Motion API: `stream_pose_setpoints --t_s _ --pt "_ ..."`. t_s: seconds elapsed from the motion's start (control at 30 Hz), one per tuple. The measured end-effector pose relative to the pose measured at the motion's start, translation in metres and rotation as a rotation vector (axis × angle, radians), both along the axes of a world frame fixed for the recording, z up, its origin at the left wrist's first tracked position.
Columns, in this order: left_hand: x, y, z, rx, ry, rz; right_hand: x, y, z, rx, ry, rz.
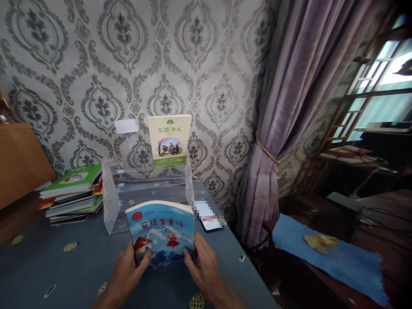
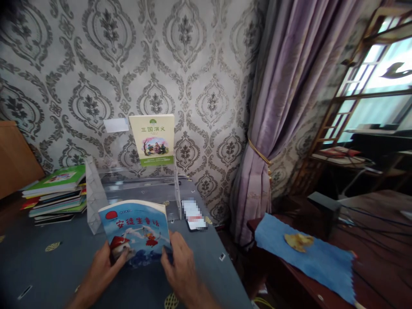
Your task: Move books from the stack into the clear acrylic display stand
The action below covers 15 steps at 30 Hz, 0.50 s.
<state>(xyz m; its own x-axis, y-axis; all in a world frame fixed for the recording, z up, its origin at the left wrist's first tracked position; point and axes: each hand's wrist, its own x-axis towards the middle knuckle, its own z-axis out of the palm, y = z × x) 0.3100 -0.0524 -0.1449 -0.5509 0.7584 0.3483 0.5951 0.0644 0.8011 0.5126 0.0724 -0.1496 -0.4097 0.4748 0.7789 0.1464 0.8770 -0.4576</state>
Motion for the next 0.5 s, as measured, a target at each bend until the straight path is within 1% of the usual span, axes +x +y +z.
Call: stream_pose_setpoints --t_s 0.2,0.3,0.4,0.5 --pt "0.001 0.001 -0.001 0.068 -0.04 -0.016 0.002 -0.001 0.003 0.011 -0.026 0.012" --pt "-0.001 0.0 -0.002 0.066 -0.049 -0.032 0.003 -0.002 0.006 0.018 -0.045 0.017" --pt "-0.004 -0.001 -0.006 0.053 -0.025 -0.05 0.004 -0.002 0.006 0.041 -0.034 0.016" --pt "-0.003 -0.001 -0.014 0.072 -0.005 -0.028 0.003 0.0 0.003 0.043 -0.022 0.028"
